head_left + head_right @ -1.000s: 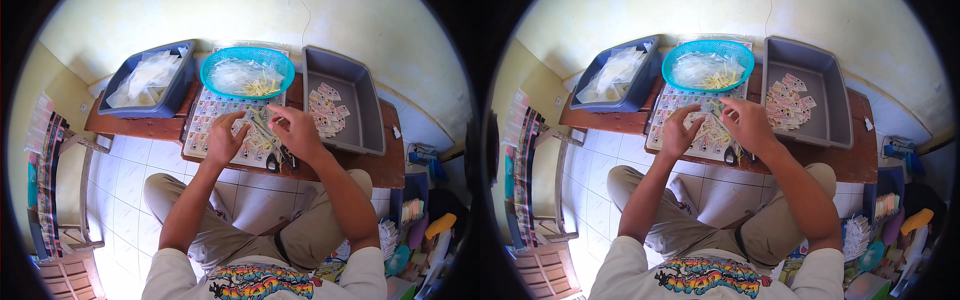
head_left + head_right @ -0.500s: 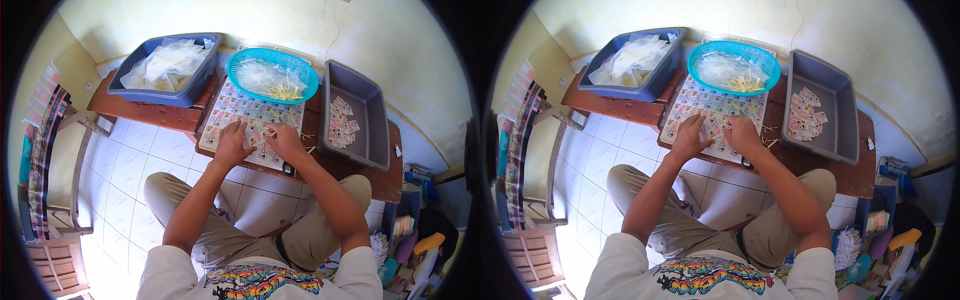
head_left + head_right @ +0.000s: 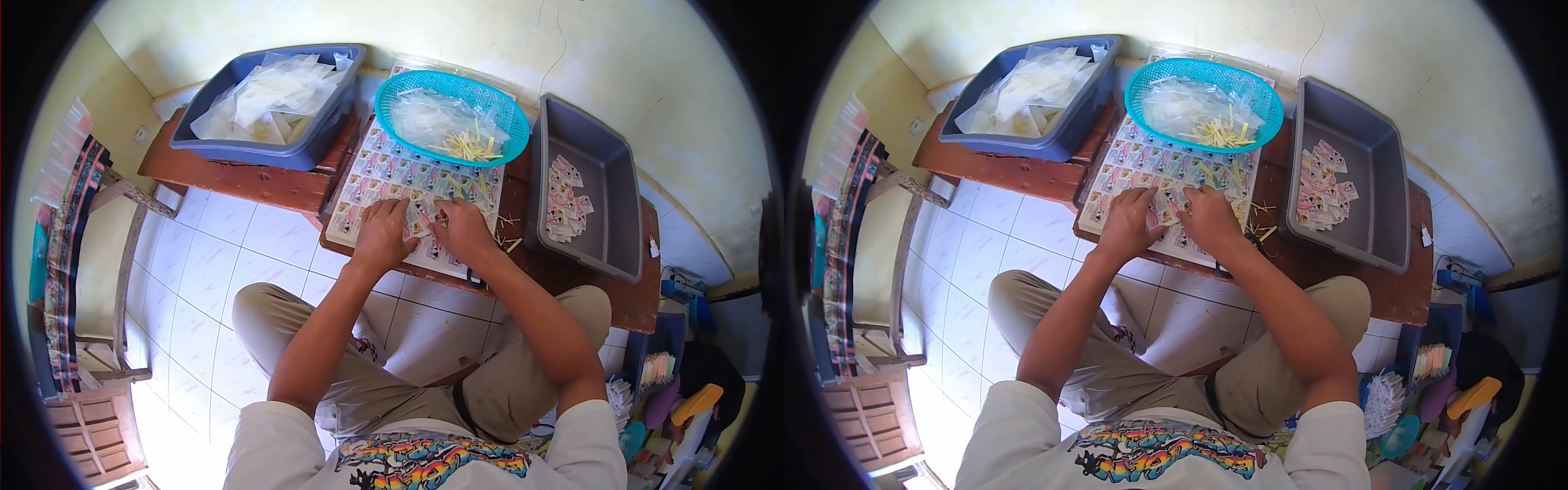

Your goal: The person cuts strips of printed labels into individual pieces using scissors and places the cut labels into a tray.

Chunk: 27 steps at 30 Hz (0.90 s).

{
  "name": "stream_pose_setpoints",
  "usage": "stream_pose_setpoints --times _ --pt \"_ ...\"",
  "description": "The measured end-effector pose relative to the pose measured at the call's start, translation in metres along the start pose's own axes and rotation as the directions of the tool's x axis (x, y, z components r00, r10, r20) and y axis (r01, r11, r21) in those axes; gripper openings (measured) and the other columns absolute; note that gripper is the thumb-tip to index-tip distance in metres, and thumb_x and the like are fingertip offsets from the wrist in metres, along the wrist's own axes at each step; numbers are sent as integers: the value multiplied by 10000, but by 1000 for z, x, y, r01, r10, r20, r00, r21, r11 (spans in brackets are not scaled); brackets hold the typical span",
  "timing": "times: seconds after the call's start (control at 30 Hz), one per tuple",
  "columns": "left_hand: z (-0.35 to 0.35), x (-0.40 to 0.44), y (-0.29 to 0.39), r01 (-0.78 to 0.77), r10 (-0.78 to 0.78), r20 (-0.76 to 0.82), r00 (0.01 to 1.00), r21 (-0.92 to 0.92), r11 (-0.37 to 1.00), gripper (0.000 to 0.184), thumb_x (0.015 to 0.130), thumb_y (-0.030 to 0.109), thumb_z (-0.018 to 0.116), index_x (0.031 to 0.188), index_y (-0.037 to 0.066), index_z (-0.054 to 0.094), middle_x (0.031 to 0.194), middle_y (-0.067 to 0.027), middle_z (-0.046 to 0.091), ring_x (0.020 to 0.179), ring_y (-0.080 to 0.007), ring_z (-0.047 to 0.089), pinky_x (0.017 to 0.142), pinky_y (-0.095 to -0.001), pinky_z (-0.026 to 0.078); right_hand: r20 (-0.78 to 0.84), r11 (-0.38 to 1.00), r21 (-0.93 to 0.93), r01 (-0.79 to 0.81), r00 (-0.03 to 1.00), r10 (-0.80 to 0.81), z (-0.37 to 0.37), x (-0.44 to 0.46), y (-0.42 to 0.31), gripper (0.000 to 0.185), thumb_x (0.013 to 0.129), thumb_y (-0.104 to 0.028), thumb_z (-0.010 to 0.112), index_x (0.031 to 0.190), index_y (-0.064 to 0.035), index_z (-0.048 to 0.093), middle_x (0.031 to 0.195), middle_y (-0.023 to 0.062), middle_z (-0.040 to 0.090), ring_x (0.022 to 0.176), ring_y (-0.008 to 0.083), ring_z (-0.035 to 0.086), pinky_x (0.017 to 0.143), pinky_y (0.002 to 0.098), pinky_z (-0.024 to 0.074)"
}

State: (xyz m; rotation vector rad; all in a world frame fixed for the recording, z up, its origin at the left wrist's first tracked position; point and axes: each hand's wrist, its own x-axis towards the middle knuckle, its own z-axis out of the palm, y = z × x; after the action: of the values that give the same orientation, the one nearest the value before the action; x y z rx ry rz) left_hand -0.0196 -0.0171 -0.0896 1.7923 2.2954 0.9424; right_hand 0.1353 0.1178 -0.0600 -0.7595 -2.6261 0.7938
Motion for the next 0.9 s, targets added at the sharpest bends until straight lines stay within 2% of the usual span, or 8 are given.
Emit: stream_pose_setpoints --times 0.33,0.4,0.5,0.57,0.67,0.77,0.83,0.9 --pt "-33 4 20 -119 113 -85 990 -75 990 694 720 135 890 1360 60 634 1371 -178 625 1281 -392 581 1098 -498 452 -158 989 149 -14 987 38 -14 -1 -2 430 871 -141 764 1236 66 674 1006 270 716 919 426 711 814 471 572" --pt "-36 4 21 -143 132 -95 987 -112 983 678 722 126 891 1349 59 642 1379 -172 623 1288 -392 579 1100 -495 455 -94 967 235 -102 987 127 -22 -2 -1 455 893 -148 772 1313 1 678 1000 214 760 796 278 755 745 400 590" --pt "-41 4 22 -172 157 -106 982 -157 973 659 728 118 898 1336 58 651 1392 -172 618 1299 -395 578 1101 -491 464 -62 935 318 -157 981 186 -27 -4 0 446 915 -138 767 1337 -29 677 1005 175 776 787 199 755 707 351 598" --pt "-44 3 24 -177 161 -106 981 -165 970 657 732 120 903 1335 57 651 1396 -176 615 1304 -398 579 1101 -488 470 -70 921 356 -160 978 197 -28 -4 2 427 913 -132 768 1323 -40 688 1015 171 778 788 212 761 701 354 599" --pt "-47 3 29 -171 132 -190 973 -205 964 606 755 126 900 1312 63 672 1410 -196 605 1282 -407 597 1084 -478 491 -65 879 440 -185 969 236 -34 -5 -1 404 917 -118 764 1309 -44 698 1030 164 780 797 209 768 687 341 606" --pt "-47 4 31 -131 70 -244 967 -246 960 479 850 100 845 1298 44 687 1447 -196 581 1219 -344 660 1008 -414 553 -54 829 526 -192 965 257 -40 -7 -4 393 927 -101 756 1309 -30 696 1038 163 779 817 181 768 683 315 616" --pt "-39 4 27 -6 -159 -223 962 -598 802 310 918 68 786 1221 28 734 1254 -199 703 1005 -254 751 830 -349 608 -53 804 567 -180 966 253 -43 -9 -5 388 931 -92 752 1308 -22 695 1042 165 778 830 169 768 687 305 621" --pt "-31 1 24 93 -247 -122 961 -699 709 277 938 47 763 1212 15 737 1159 -173 739 948 -211 752 801 -315 602 -36 800 573 -176 970 239 -43 -12 -6 403 930 -84 752 1321 -13 685 1041 170 779 849 168 771 699 304 624"
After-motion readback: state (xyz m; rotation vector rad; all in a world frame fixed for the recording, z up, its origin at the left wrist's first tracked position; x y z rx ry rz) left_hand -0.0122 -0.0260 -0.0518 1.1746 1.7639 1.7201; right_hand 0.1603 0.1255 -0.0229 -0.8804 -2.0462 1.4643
